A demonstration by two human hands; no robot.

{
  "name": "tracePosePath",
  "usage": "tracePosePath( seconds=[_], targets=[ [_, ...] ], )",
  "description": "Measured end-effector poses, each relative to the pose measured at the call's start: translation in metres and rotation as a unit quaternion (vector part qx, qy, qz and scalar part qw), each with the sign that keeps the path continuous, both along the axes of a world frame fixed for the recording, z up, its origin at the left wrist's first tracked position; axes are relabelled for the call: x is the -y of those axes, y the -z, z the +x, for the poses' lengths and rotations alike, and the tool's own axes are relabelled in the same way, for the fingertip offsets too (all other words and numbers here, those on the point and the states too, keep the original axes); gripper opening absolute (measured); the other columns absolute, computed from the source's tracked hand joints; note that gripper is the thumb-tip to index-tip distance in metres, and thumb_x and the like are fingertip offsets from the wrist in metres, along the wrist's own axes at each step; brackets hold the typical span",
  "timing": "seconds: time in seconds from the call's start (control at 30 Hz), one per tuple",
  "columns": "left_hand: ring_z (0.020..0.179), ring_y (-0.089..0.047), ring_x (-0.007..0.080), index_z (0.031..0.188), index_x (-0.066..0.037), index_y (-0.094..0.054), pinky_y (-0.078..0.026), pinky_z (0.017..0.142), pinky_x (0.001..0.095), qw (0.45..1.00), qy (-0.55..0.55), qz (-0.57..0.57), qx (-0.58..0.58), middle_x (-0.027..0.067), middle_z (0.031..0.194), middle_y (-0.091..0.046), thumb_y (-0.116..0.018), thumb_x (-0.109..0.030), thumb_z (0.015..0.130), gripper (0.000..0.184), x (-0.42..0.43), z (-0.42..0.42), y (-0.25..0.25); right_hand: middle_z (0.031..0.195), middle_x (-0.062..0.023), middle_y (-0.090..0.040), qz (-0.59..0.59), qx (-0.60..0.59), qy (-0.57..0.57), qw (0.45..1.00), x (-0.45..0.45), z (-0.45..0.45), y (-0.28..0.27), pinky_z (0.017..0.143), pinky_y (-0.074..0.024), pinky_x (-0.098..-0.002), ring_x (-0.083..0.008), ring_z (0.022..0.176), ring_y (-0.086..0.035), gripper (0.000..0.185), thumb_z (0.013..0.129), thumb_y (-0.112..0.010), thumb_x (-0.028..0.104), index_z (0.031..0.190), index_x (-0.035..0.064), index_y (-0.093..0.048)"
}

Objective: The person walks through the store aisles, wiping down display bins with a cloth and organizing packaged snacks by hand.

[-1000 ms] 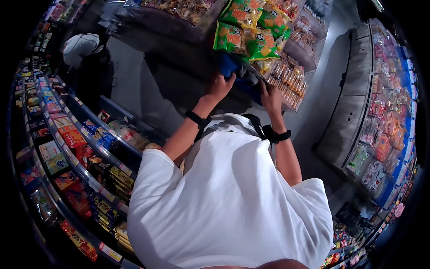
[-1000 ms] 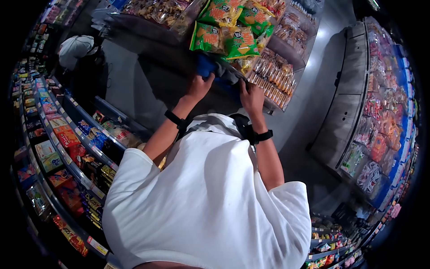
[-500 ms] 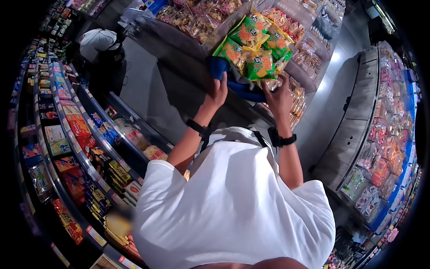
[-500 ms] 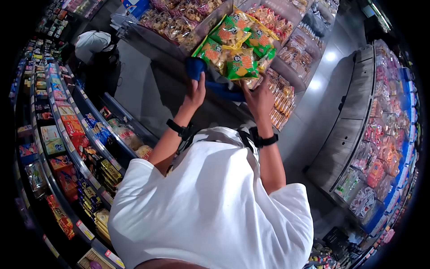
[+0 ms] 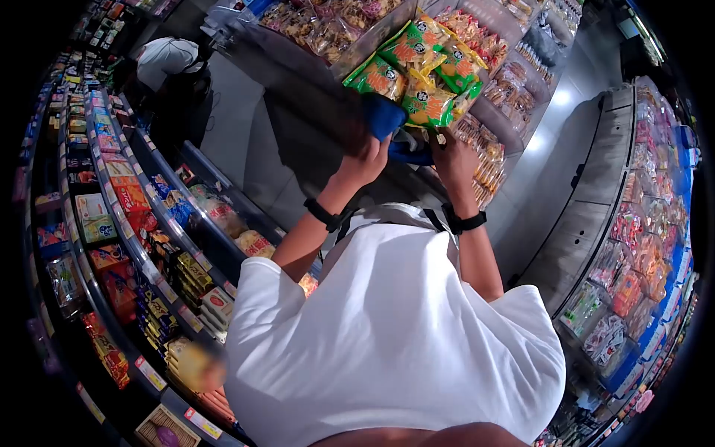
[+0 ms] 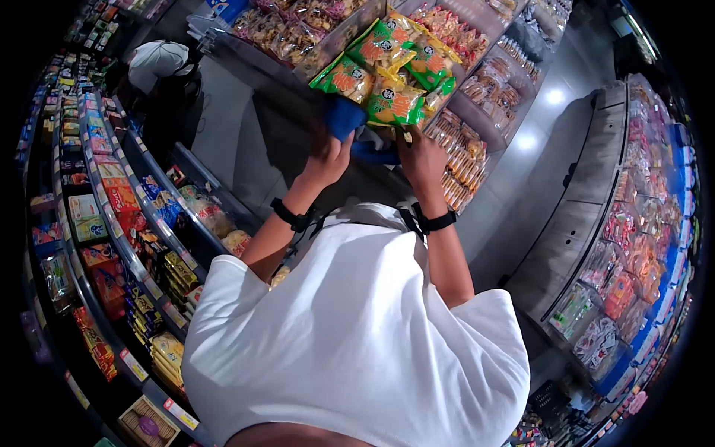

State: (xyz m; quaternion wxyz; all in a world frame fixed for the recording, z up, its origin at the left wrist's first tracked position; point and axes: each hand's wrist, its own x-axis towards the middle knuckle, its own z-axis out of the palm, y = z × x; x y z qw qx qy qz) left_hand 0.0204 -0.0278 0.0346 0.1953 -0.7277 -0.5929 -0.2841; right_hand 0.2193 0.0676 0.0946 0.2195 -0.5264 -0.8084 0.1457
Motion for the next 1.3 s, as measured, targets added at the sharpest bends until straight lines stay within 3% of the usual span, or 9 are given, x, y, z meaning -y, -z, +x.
tracePosePath(
  seconds=[0.13,0.33,0.43,0.47,0.77,0.83,0.97,1.1,1.3],
  targets=[
    [0.118,-0.045,0.0527,0.122,0.007,-0.055,-0.039,0.101,0.0544,0.955,0.045,-0.008,0.291,0.0278,0.117,-0.050,-0.061,-0.001,0.087,0.036,-0.005,0.028,-0.019,0.072,-0.0104,-0.068,0.056,0.018,0.020,0.998,0.004,0.002,0.003,0.053,-0.0505,-0.0449,-0.0350,0.061,-0.065,0.020,0.089,-0.062,0.034,0.093,0.0168,-0.070],
    [0.107,-0.052,0.0483,0.121,0.008,-0.053,-0.045,0.091,0.0506,0.998,0.049,0.000,-0.047,0.0295,0.119,-0.050,-0.058,-0.007,0.093,0.032,0.019,0.013,0.021,0.073,-0.0151,-0.068,0.050,0.043,0.049,0.997,-0.019,-0.005,0.006,0.056,-0.0524,-0.0465,-0.0371,0.064,-0.066,0.021,0.088,-0.061,0.036,0.100,0.0222,-0.072],
    [0.098,-0.055,0.0477,0.118,0.006,-0.053,-0.046,0.083,0.0499,0.989,0.055,-0.123,0.061,0.0309,0.112,-0.055,-0.058,-0.013,0.095,0.030,0.017,0.013,0.034,0.070,-0.0186,-0.067,0.060,0.033,0.024,0.997,-0.024,-0.003,0.008,0.057,-0.0526,-0.0472,-0.0374,0.066,-0.066,0.027,0.090,-0.058,0.039,0.104,0.0215,-0.073],
    [0.098,-0.056,0.0491,0.120,0.005,-0.051,-0.047,0.085,0.0485,0.923,0.008,-0.214,0.319,0.0319,0.112,-0.056,-0.061,-0.017,0.092,0.037,0.010,0.025,0.003,0.071,-0.0186,-0.067,0.047,0.022,0.018,0.999,-0.025,-0.001,0.005,0.058,-0.0529,-0.0471,-0.0372,0.066,-0.067,0.028,0.090,-0.059,0.041,0.104,0.0212,-0.073],
    [0.115,-0.048,0.0513,0.137,0.013,-0.033,-0.040,0.101,0.0490,0.927,0.014,-0.219,0.304,0.0386,0.128,-0.045,-0.062,-0.014,0.084,0.067,0.014,0.077,0.023,0.062,-0.0166,-0.064,0.009,0.026,-0.039,0.999,-0.001,0.041,0.003,0.057,-0.0515,-0.0488,-0.0401,0.061,-0.065,0.045,0.089,-0.060,0.049,0.114,0.0125,-0.060],
    [0.112,-0.050,0.0503,0.132,0.014,-0.037,-0.041,0.100,0.0484,0.926,-0.032,-0.253,0.277,0.0391,0.122,-0.048,-0.062,-0.019,0.087,0.061,0.028,0.091,0.020,0.076,-0.0196,-0.067,-0.157,0.012,-0.118,0.980,0.011,0.061,-0.003,0.067,-0.0529,-0.0464,-0.0411,0.075,-0.066,0.044,0.086,-0.067,0.045,0.111,0.0093,-0.061],
    [0.104,-0.054,0.0501,0.123,0.012,-0.043,-0.045,0.092,0.0466,0.896,-0.096,-0.159,0.404,0.0382,0.112,-0.054,-0.062,-0.030,0.091,0.057,0.018,0.084,0.092,0.105,-0.0169,-0.064,-0.119,-0.040,-0.250,0.960,0.013,0.105,0.043,0.075,-0.0518,-0.0472,-0.0397,0.092,-0.064,0.040,0.078,-0.075,0.025,0.109,0.0062,-0.057],
    [0.102,-0.056,0.0484,0.123,0.010,-0.045,-0.047,0.089,0.0458,0.925,-0.121,-0.006,0.359,0.0352,0.110,-0.056,-0.063,-0.029,0.090,0.054,0.000,0.091,0.073,0.105,-0.0171,-0.063,-0.113,0.009,-0.174,0.978,0.006,0.115,0.071,0.080,-0.0513,-0.0461,-0.0387,0.096,-0.062,0.041,0.073,-0.071,0.013,0.112,0.0052,-0.058],
    [0.107,-0.054,0.0478,0.125,0.005,-0.046,-0.048,0.088,0.0455,0.871,-0.195,-0.154,0.423,0.0364,0.118,-0.051,-0.066,-0.023,0.085,0.053,-0.004,0.107,0.040,0.100,-0.0162,-0.065,-0.078,0.073,-0.212,0.972,0.012,0.127,0.101,0.071,-0.0539,-0.0486,-0.0392,0.085,-0.065,0.037,0.078,-0.067,0.021,0.112,0.0081,-0.060]
  ],
)
